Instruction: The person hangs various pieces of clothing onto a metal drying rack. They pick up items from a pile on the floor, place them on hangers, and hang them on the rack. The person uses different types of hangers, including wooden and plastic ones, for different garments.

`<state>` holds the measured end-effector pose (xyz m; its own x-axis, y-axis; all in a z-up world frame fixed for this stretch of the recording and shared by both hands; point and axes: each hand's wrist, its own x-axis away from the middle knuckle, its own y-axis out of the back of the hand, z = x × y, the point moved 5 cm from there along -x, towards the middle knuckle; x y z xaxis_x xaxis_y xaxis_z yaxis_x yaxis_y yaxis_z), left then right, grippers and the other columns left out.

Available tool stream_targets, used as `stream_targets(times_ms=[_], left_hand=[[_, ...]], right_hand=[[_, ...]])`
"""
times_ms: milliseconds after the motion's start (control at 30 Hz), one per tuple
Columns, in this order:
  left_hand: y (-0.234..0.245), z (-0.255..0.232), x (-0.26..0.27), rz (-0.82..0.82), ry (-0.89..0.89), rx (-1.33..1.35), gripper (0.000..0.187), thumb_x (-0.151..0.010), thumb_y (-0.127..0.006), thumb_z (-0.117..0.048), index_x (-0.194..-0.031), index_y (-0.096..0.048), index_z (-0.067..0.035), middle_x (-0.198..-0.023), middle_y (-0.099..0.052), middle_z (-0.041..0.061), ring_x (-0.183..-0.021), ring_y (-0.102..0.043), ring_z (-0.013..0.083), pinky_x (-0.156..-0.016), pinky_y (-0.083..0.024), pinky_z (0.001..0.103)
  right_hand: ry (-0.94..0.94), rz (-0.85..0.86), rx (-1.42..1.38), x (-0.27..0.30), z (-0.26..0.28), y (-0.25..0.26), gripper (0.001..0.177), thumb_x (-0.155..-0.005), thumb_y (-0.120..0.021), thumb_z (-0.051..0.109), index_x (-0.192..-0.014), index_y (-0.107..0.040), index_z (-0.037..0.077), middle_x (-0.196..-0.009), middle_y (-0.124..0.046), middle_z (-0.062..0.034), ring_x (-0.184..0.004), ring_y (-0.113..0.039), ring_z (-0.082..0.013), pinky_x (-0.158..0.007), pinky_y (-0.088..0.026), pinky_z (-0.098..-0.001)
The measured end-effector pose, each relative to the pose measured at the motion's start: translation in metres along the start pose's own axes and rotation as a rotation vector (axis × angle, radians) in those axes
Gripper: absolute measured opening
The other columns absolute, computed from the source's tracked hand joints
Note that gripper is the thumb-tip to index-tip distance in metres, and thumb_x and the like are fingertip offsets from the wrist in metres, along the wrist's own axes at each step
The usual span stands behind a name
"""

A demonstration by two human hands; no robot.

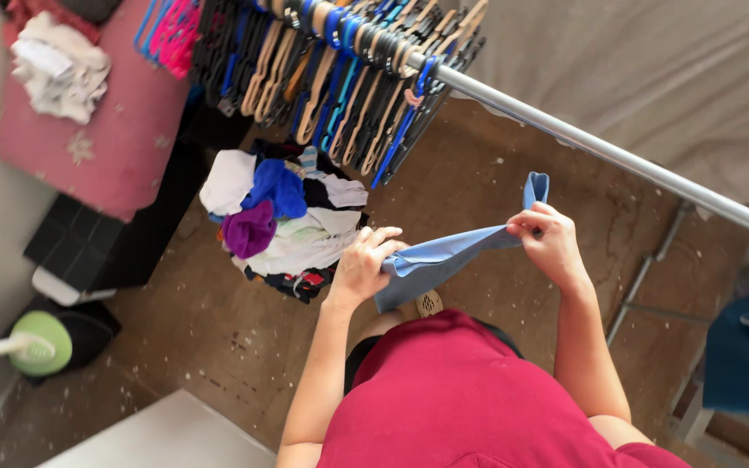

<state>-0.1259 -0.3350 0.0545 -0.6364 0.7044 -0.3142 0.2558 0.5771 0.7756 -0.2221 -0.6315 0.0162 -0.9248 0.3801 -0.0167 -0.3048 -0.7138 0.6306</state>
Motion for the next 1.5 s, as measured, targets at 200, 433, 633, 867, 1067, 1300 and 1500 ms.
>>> stream_targets(times_ms=[200,433,633,867,1067,1300,1500], left_hand=[[-0.044,0.078,0.013,-0.087,0.06,0.676,0.025,-0.08,-0.079,-0.011,-0.104,-0.075,-0.01,-0.132,-0.072,0.003,-0.116,-0.065,0.0262,-0.103,-0.053,0.037],[-0.193,0.153,0.06,-0.086,0.963,1.633,0.047,-0.094,-0.068,-0.025,-0.135,-0.058,-0.006,-0.13,-0.066,0.005,-0.117,-0.065,0.0183,-0.103,-0.051,0.038],[-0.169,0.163,0.057,-0.146,0.977,1.368,0.038,-0.103,-0.063,-0.025,-0.126,-0.064,0.004,-0.118,-0.071,0.011,-0.104,-0.069,0.0205,-0.093,-0.055,0.037],[-0.153,0.141,0.053,0.035,0.684,1.398,0.025,-0.1,-0.061,-0.008,-0.123,-0.069,-0.001,-0.111,-0.072,0.002,-0.102,-0.066,0.0111,-0.093,-0.052,0.028],[-0.148,0.157,0.077,0.038,0.818,1.469,0.017,-0.103,-0.062,-0.01,-0.115,-0.071,-0.001,-0.103,-0.071,0.0,-0.094,-0.065,0.0091,-0.086,-0.052,0.028],[-0.136,0.148,0.054,0.093,0.88,1.431,0.02,-0.101,-0.065,-0.015,-0.117,-0.069,-0.003,-0.102,-0.07,0.001,-0.092,-0.065,0.0106,-0.084,-0.052,0.029],[-0.116,0.119,0.001,0.171,0.754,1.21,0.038,-0.095,-0.072,-0.028,-0.123,-0.064,-0.004,-0.109,-0.068,0.001,-0.098,-0.063,0.0087,-0.09,-0.052,0.028]], right_hand=[[0.296,-0.135,-0.264,-0.004,0.007,0.003,0.006,-0.09,-0.068,-0.002,-0.095,-0.068,0.001,-0.095,-0.067,-0.0047,-0.088,-0.062,-0.0146,-0.082,-0.051,-0.0307],[-0.058,-0.112,-0.309,-0.058,-0.011,-0.065,0.012,-0.105,-0.059,0.004,-0.099,-0.068,-0.001,-0.082,-0.063,-0.0105,-0.078,-0.054,-0.014,-0.072,-0.047,-0.0311],[0.0,-0.047,-0.18,-0.144,-0.008,-0.108,0.019,-0.099,-0.064,0.017,-0.106,-0.074,0.002,-0.093,-0.074,-0.0085,-0.086,-0.069,-0.0143,-0.078,-0.054,-0.0314],[-0.518,0.053,-0.528,-0.22,-0.033,-0.198,0.031,-0.102,-0.06,0.039,-0.116,-0.062,0.011,-0.097,-0.071,-0.0003,-0.085,-0.069,-0.0136,-0.073,-0.054,-0.03],[-0.411,-0.216,-0.578,-0.223,-0.062,-0.211,0.026,-0.101,-0.065,0.031,-0.101,-0.068,0.005,-0.091,-0.071,-0.0024,-0.077,-0.059,-0.0115,-0.071,-0.05,-0.0298],[-0.115,-0.524,-0.701,-0.158,-0.059,-0.188,0.009,-0.106,-0.059,0.01,-0.106,-0.05,0.006,-0.088,-0.06,-0.0002,-0.079,-0.061,-0.0085,-0.072,-0.051,-0.0246],[-0.225,-0.469,-0.706,-0.074,-0.077,-0.127,0.005,-0.108,-0.049,0.012,-0.105,-0.05,0.008,-0.08,-0.056,0.0004,-0.067,-0.048,-0.0058,-0.059,-0.04,-0.0229]])
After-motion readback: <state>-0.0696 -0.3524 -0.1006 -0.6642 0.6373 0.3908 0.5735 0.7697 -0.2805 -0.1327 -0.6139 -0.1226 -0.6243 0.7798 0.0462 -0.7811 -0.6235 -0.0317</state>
